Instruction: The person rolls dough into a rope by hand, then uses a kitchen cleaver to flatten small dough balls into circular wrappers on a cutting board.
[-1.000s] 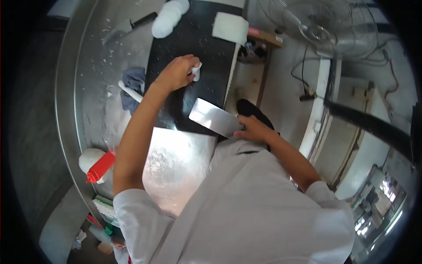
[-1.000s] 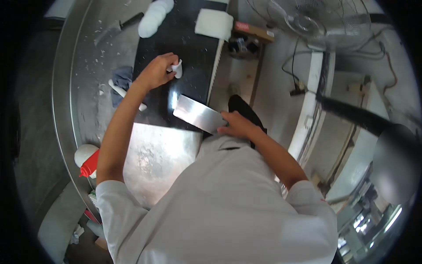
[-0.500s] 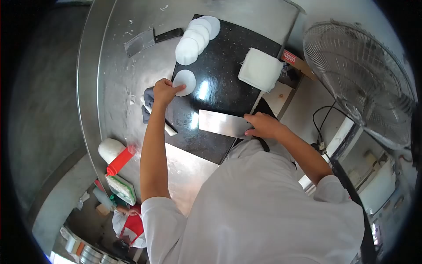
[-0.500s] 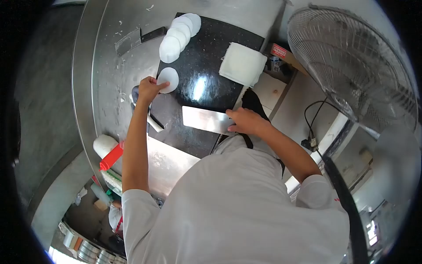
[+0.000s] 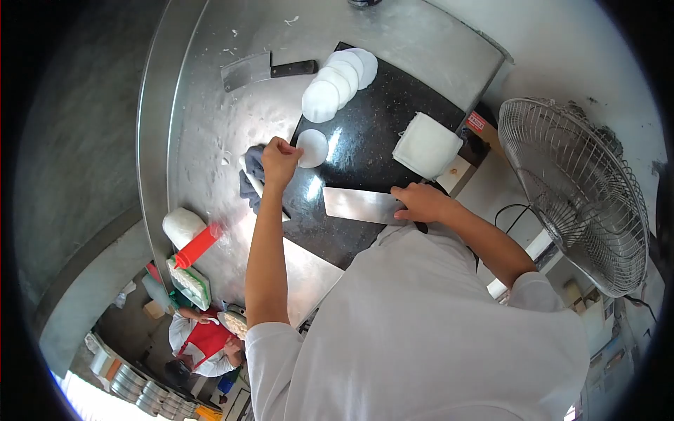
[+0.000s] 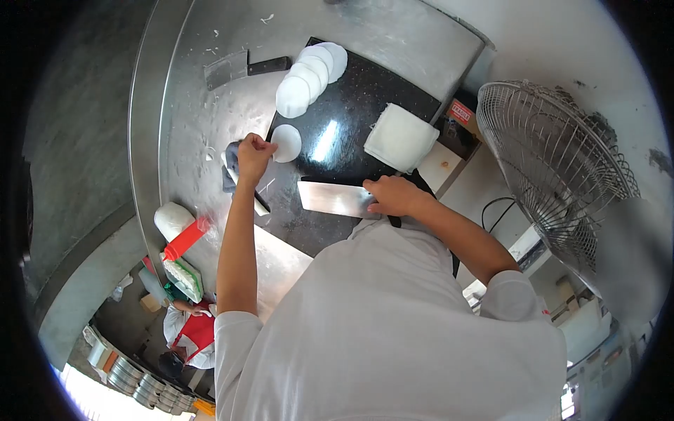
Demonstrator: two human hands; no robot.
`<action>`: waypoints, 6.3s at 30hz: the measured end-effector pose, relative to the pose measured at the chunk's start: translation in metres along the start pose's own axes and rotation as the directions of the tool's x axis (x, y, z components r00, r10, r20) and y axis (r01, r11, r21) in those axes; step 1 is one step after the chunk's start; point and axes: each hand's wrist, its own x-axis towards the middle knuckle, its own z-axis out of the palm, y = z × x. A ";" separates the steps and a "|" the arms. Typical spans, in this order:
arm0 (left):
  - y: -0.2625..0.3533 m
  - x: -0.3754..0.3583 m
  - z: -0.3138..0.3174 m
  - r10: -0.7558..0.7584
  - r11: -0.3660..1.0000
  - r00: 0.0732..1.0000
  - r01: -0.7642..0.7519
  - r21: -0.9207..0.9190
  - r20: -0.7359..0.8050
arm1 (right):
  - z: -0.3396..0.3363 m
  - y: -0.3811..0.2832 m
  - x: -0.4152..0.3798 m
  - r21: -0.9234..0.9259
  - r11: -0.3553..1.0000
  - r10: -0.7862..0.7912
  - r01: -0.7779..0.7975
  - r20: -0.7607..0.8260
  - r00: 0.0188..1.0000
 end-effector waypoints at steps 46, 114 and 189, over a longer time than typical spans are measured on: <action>-0.019 -0.030 -0.006 0.179 0.969 0.801 -0.044 0.243 -0.570 | -0.017 0.001 0.022 0.056 0.998 -0.042 0.043 -0.012 0.999; 0.017 -0.210 0.116 0.479 0.840 0.868 -0.497 0.219 0.132 | 0.210 -0.012 -0.092 0.604 0.776 0.526 0.182 -0.779 0.341; -0.016 -0.151 0.091 0.671 0.204 0.389 -0.915 0.347 0.631 | 0.240 -0.063 0.003 0.262 0.943 0.330 -0.205 -0.665 0.670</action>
